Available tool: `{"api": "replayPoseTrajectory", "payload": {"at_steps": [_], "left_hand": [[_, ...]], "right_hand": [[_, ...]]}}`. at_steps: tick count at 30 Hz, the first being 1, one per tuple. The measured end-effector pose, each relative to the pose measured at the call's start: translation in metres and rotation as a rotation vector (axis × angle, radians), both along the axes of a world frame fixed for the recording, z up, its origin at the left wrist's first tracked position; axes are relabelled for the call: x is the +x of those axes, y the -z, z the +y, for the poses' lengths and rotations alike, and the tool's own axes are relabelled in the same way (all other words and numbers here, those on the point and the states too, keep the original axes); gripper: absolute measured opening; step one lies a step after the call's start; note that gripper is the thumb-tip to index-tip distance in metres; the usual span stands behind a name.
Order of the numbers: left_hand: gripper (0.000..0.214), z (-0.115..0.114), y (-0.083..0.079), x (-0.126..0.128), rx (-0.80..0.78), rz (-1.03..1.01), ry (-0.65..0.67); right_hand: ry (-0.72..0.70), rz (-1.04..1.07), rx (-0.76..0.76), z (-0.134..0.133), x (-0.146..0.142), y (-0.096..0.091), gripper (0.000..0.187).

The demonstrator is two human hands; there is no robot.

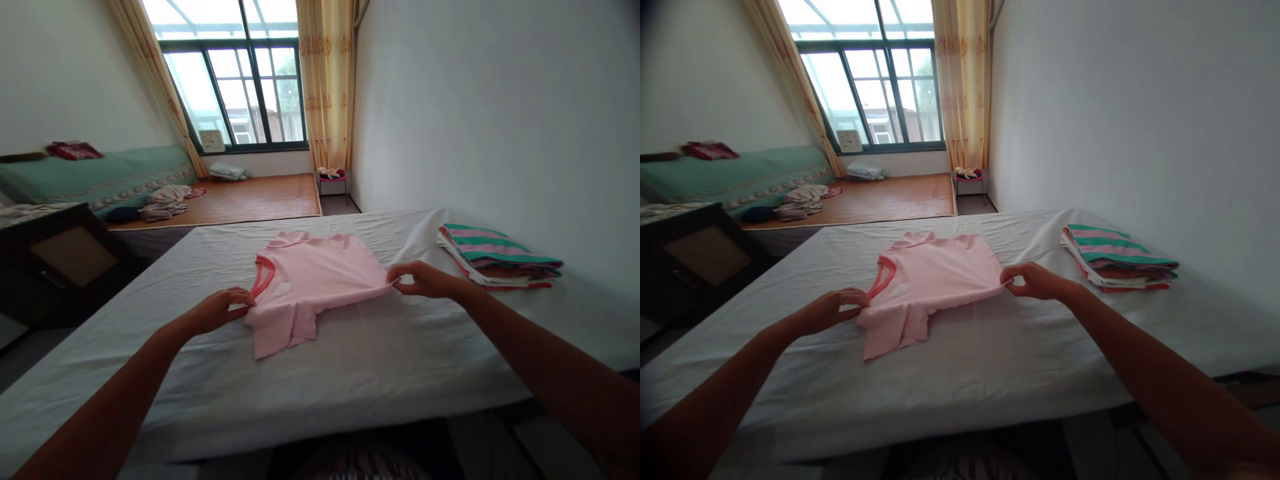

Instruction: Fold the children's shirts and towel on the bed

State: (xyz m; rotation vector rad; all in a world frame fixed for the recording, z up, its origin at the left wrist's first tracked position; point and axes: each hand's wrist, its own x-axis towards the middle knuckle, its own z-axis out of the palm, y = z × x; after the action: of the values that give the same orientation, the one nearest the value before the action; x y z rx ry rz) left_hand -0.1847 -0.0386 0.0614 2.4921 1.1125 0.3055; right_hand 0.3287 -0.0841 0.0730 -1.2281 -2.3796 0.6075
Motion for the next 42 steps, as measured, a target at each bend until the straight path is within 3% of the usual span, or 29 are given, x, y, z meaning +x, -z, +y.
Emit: {"api": "replayPoseTrajectory", "payload": {"at_steps": [4, 8, 11, 13, 16, 18, 21, 25, 29, 32, 38, 40, 42], "left_hand": [[0.025, -0.017, -0.002, 0.008, -0.098, -0.007, 0.137], [0.027, -0.014, -0.011, 0.021, -0.188, -0.081, 0.147], [0.036, 0.008, -0.018, 0.032, -0.312, -0.258, -0.042], [0.045, 0.028, -0.015, 0.041, -0.364, -0.431, -0.257], [0.060, 0.054, 0.002, 0.051, -0.326, -0.594, -0.584], [0.067, 0.063, 0.016, 0.054, -0.296, -0.620, -0.654], [0.070, 0.061, 0.028, 0.052, -0.297, -0.612, -0.580], [0.083, 0.051, 0.021, 0.043, -0.374, -0.569, -0.483], [0.057, 0.046, 0.005, 0.024, -0.479, -0.416, -0.281], [0.041, 0.044, 0.000, 0.011, -0.583, -0.247, -0.197], [0.041, 0.042, 0.001, 0.006, -0.628, -0.124, -0.113], [0.042, 0.043, -0.001, 0.003, -0.620, -0.076, -0.110], [0.040, 0.044, -0.004, -0.001, -0.553, -0.032, -0.126]], "right_hand": [[-0.098, -0.073, -0.128, -0.021, 0.001, 0.009, 0.020], [-0.125, -0.013, -0.213, -0.007, 0.000, 0.015, 0.021], [-0.020, 0.144, -0.287, 0.026, -0.002, 0.015, 0.030], [0.203, 0.262, -0.276, 0.052, -0.007, 0.020, 0.038], [0.574, 0.268, -0.175, 0.084, -0.017, 0.035, 0.041], [0.684, 0.222, -0.131, 0.093, -0.021, 0.048, 0.043], [0.624, 0.266, -0.158, 0.089, -0.022, 0.061, 0.057], [0.335, 0.316, -0.117, 0.073, -0.018, 0.062, 0.074], [0.271, 0.254, -0.025, 0.070, -0.018, 0.055, 0.050], [0.192, 0.208, -0.134, 0.070, -0.015, 0.052, 0.037], [0.055, 0.078, -0.324, 0.067, 0.004, 0.048, 0.037], [0.077, 0.017, -0.302, 0.067, 0.010, 0.047, 0.033], [0.210, -0.081, -0.173, 0.067, 0.011, 0.047, 0.025]]}}
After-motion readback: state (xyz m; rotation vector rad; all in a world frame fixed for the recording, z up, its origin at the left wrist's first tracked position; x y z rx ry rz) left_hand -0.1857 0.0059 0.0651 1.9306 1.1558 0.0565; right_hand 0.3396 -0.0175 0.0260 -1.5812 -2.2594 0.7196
